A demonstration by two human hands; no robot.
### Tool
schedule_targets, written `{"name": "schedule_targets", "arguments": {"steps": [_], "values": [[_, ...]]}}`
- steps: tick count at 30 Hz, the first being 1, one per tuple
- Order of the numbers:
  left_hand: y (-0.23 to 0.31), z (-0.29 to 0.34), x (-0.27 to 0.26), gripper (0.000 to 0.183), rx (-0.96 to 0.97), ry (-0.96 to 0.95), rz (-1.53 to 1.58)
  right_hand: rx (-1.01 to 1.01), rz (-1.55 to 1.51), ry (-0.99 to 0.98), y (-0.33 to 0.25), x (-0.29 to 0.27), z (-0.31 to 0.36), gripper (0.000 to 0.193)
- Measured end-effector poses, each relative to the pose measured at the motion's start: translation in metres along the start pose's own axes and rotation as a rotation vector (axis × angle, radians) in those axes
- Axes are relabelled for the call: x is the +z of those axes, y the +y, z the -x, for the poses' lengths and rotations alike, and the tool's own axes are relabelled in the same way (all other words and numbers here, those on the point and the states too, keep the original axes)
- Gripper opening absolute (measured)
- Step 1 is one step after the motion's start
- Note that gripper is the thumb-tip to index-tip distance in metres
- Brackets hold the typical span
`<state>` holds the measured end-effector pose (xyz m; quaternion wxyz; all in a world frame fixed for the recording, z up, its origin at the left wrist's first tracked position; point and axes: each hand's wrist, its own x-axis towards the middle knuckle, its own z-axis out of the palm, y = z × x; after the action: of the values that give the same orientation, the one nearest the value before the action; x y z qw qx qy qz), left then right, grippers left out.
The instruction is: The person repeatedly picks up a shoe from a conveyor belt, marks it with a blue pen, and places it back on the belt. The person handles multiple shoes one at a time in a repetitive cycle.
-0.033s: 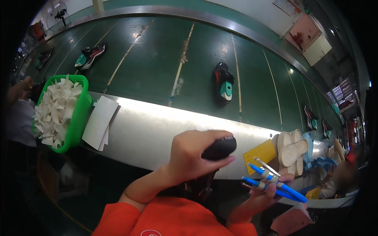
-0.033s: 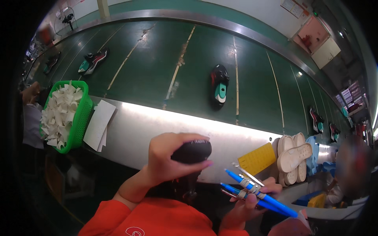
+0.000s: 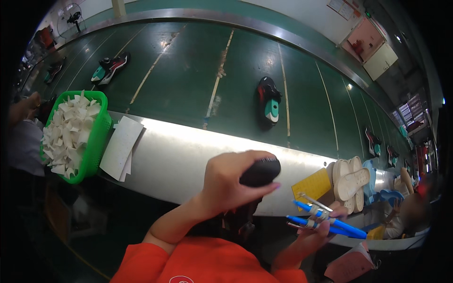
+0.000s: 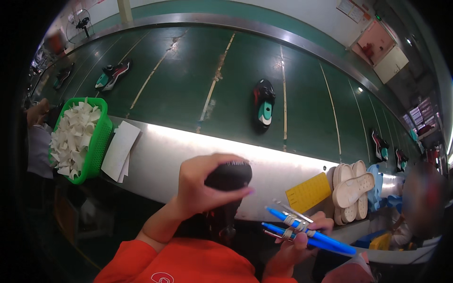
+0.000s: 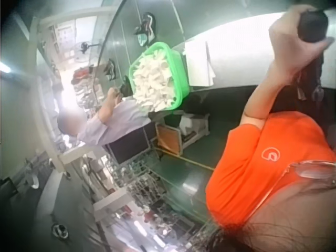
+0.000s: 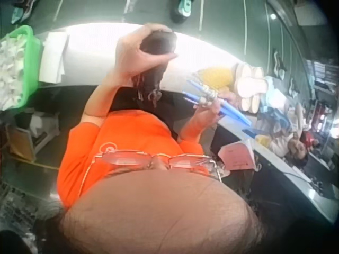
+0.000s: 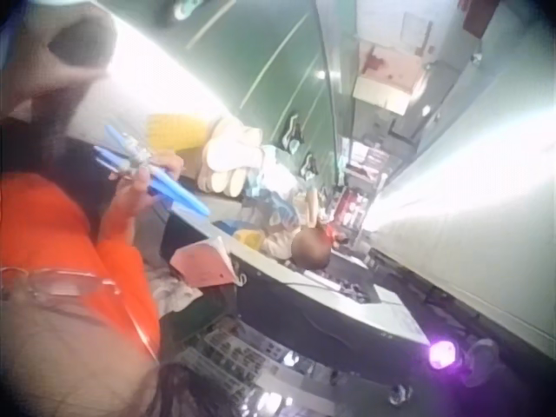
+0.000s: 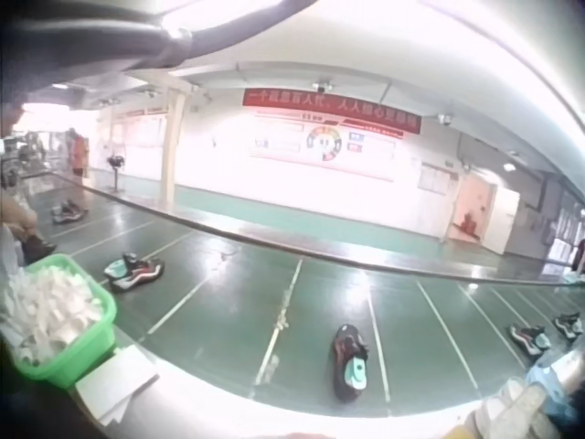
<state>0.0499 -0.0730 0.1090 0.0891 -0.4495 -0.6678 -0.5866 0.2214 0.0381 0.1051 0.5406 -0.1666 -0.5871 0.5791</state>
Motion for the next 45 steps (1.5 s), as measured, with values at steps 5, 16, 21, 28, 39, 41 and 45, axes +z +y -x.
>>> {"name": "schedule_targets", "arguments": {"steps": [5,16,21,28,39,41,45], "values": [[-0.057,-0.026,-0.002,0.048,-0.405,-0.008,0.074,0.31,-0.175,-0.117,0.021,-0.025,0.009,0.025],[-0.103,0.045,0.02,0.08,-0.246,0.049,-0.162,0.52,-0.305,-0.077,0.029,-0.037,0.016,0.018],[-0.038,0.143,-0.003,0.066,0.542,-0.181,-0.3,0.447,-0.32,-0.132,0.027,-0.037,0.016,0.02],[-0.078,0.158,0.008,0.056,0.835,-0.399,-0.421,0.36,-0.284,-0.194,0.006,-0.034,0.017,0.025],[0.028,0.057,-0.037,0.056,0.174,-0.385,0.134,0.204,-0.239,-0.227,-0.042,-0.015,0.018,0.034],[0.04,0.05,-0.04,0.064,0.085,-0.351,0.17,0.202,-0.235,-0.284,-0.047,-0.01,0.019,0.035],[0.046,0.049,-0.042,0.069,0.048,-0.354,0.161,0.095,-0.108,-0.367,-0.05,-0.001,0.022,0.037]]}}
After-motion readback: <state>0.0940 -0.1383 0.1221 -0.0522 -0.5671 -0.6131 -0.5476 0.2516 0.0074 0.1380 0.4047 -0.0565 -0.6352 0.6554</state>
